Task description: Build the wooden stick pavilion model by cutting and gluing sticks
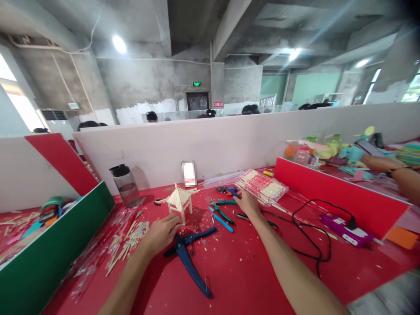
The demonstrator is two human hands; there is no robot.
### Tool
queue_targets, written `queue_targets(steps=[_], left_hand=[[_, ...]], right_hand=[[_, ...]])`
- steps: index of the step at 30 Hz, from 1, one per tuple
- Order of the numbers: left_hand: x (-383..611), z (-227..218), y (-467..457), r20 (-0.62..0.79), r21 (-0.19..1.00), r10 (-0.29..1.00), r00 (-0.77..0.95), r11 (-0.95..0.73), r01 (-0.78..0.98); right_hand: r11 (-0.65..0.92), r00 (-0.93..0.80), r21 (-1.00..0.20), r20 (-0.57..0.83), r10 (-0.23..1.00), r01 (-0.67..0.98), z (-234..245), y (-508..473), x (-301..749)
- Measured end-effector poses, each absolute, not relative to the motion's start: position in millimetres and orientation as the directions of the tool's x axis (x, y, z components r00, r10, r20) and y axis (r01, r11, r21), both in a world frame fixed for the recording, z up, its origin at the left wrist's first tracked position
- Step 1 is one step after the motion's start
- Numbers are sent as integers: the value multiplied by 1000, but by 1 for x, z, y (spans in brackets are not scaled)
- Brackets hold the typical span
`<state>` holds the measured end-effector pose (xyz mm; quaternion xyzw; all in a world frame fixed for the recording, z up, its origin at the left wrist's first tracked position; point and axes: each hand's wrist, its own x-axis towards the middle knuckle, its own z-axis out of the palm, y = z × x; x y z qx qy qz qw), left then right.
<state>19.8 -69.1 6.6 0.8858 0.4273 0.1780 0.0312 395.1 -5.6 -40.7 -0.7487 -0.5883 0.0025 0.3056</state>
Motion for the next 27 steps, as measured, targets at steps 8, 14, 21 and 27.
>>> queue_targets(steps=[8,14,21,27], left_hand=[[21,4,-68,280,191,761,585,-641,743],[17,4,-66,289,215,783,551,-614,759],[16,3,-64,311,249,795,521,-597,762],[14,1,-61,301,278,801,518,-593,755]], right_hand=[[-134,329,-514,309,892,847,-39,-5,394],[-186,380,-571,242,893,800,-34,-7,393],[-206,431,-679,179,884,705,-36,-5,395],[-37,461,-832,269,845,553,-27,-4,395]])
